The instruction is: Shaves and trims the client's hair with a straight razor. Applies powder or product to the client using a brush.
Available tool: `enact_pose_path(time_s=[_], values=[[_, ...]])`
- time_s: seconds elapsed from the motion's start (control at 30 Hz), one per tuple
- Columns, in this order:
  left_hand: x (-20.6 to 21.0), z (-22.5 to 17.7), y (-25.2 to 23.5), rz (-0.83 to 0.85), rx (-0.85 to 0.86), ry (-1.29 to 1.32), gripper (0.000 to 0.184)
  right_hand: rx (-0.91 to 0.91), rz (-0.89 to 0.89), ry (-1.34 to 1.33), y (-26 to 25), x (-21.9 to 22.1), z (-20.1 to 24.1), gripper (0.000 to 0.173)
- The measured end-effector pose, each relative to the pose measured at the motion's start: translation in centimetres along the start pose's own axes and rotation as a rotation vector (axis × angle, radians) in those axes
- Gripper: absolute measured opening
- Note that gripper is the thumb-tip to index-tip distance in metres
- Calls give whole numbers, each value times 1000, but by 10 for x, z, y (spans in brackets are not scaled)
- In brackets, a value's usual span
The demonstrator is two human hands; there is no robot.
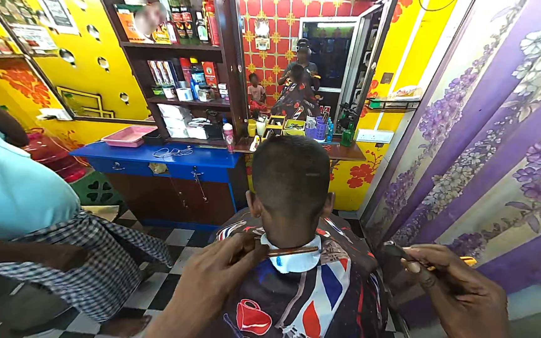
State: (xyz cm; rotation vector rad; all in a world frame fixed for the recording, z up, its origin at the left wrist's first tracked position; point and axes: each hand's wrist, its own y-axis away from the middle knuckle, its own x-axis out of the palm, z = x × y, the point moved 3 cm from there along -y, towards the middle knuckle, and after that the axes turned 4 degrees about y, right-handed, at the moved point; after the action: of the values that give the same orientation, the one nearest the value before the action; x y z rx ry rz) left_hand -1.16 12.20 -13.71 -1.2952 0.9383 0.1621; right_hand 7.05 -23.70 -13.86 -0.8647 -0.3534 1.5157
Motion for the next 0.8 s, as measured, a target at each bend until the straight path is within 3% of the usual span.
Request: enact_pose_path(time_s=[0.13, 0.23, 0.3, 0.43, 0.53, 0.6, 0.67, 0.7, 0.8], values=[[2, 6, 3, -92, -19, 82, 21, -9, -86, 49, -20, 10, 29, 17], [-1, 29, -7, -220, -222, 320, 21, -50, -105, 68, -29, 18, 49, 17], [5, 53, -15, -160, -300, 407, 22, -68, -97, 99, -31, 23, 58, 19], [20, 71, -8, 24, -95, 420, 24, -94, -54, 200, -32, 29, 69, 19], [11, 69, -3, -3, 43, 434, 25, -100, -46, 292, -34, 34, 83, 20], [-4, 69, -13, -101, -24, 555, 28, -139, -34, 395, -36, 44, 96, 20], [-19, 70, -36, -170, -123, 624, 49, -215, -2, 562, -39, 60, 110, 22], [-24, 71, -49, -182, -128, 623, 51, -248, 18, 650, -40, 70, 118, 23], [-31, 69, -79, -112, -46, 463, 34, -325, 124, 856, -44, 98, 133, 23]])
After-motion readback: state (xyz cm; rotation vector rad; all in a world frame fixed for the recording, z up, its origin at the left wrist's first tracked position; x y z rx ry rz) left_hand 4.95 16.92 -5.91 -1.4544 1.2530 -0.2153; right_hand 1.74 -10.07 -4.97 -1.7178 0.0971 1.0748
